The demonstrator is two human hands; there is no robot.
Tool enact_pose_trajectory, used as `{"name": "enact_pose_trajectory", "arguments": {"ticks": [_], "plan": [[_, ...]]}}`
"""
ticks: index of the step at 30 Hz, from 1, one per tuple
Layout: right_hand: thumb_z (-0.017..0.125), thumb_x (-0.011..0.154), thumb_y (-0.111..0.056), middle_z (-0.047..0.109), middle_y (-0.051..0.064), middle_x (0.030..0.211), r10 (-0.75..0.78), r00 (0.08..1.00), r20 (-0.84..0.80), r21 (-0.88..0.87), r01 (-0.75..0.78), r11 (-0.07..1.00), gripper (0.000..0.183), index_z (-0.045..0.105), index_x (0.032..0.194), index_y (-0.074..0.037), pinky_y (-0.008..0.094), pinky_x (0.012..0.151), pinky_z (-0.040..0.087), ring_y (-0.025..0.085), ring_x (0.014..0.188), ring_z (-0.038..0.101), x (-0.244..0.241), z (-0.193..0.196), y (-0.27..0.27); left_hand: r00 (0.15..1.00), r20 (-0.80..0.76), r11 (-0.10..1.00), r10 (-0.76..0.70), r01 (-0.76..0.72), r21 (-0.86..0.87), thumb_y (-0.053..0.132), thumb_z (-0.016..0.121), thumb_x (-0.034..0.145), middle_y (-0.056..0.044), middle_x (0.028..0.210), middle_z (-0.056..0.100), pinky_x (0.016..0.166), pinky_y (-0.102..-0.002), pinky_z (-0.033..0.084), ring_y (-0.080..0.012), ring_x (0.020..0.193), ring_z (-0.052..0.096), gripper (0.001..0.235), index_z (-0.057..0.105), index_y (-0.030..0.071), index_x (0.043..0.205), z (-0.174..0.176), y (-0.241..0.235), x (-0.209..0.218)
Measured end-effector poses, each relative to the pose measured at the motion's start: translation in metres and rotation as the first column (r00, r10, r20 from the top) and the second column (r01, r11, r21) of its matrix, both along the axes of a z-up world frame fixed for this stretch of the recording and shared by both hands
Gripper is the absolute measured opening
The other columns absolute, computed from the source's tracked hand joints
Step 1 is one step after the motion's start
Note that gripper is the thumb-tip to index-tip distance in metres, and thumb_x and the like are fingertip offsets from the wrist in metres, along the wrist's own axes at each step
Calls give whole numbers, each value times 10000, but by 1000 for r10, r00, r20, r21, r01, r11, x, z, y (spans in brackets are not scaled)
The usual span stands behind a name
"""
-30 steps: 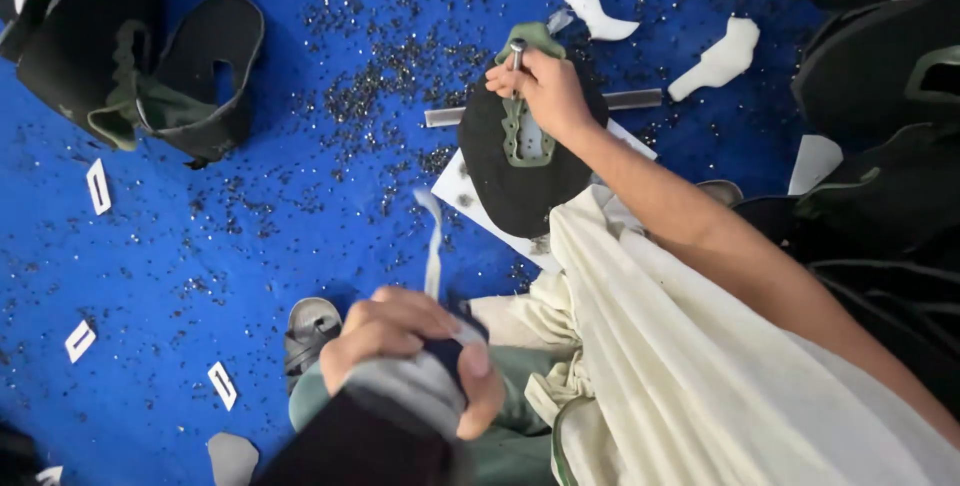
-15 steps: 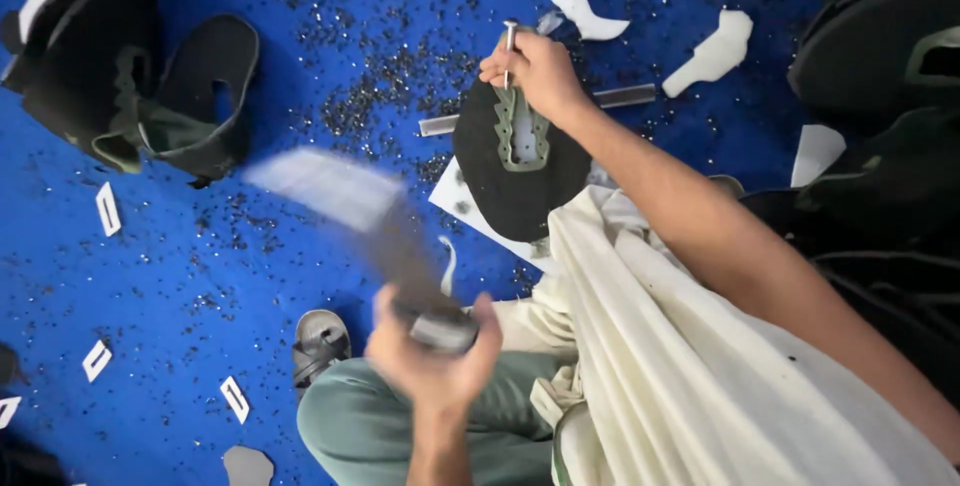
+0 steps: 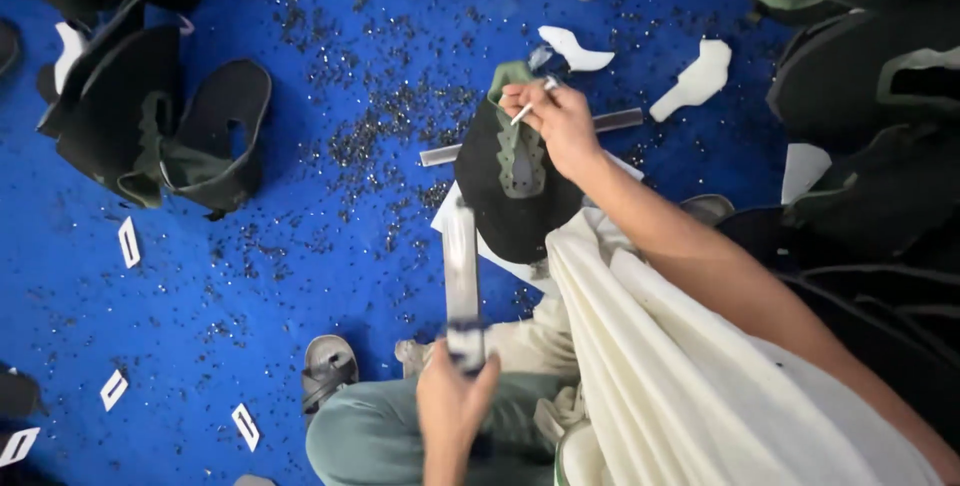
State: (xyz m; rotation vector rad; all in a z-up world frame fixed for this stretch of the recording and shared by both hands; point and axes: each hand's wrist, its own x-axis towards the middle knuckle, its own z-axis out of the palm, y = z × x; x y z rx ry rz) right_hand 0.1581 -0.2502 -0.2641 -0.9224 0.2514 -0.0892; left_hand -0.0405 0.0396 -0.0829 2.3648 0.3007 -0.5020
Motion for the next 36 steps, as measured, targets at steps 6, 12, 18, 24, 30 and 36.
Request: {"name": "enact_pose_trajectory", "arguments": {"ticks": [6,12,18,24,30,36], "plan": [[544,1054,-234,712,211,1115,-315,946,-79,436,317,842,268,631,1033,18,355,885,621,259,930,728,-15,-15,-60,899,10,763,-439,366,533,499,799,686,-164,1164,623,854,-534,460,-399,1072,573,596,688,118,1130,9,29,22],[641,967,18,612,117,885,-386,915,-114,89,397,914,175,734,1116,21,259,467,373,125,536,443,-10,-24,-130,786,454,905,-420,327,271,502,794,824,-223,1108,671,853,-528,494,-440,1023,634,584,683,56,1183,-136,-62,183],[698,897,44,679,141,1262,-566,676,471,-696,679,231,354,643,1246,22,391,1033,493,285,1186,640,71,77,-181,583,216,307,784,-61,-950,191,667,1003,-107,1019,605,841,-440,569,-245,911,618,277,555,-8,1160,-57,-87,273],[782,959,-228,735,187,991,-358,934,13,-999,-6,-52,225,695,1062,-49,485,802,539,395,939,696,82,144,-188,667,589,749,456,69,-659,161,558,1119,-45,1126,566,920,-329,452,-128,943,508,285,497,26,1362,7,-47,146],[707,951,-387,700,229,770,-123,988,-88,-987,-103,-124,356,685,930,-32,542,675,555,438,727,688,-10,272,-25,497,833,927,-241,371,47,1,734,772,-244,1361,501,1122,-514,411,-423,1313,491,681,448,48,1389,45,-97,75],[628,918,-338,776,151,965,507,755,-415,-847,-525,89,338,770,1091,-85,437,816,584,312,877,751,-40,212,-5,783,592,963,-193,268,-40,-58,733,701,-103,1109,634,972,-391,535,-324,1175,670,588,707,163,1245,31,-90,94]]}}
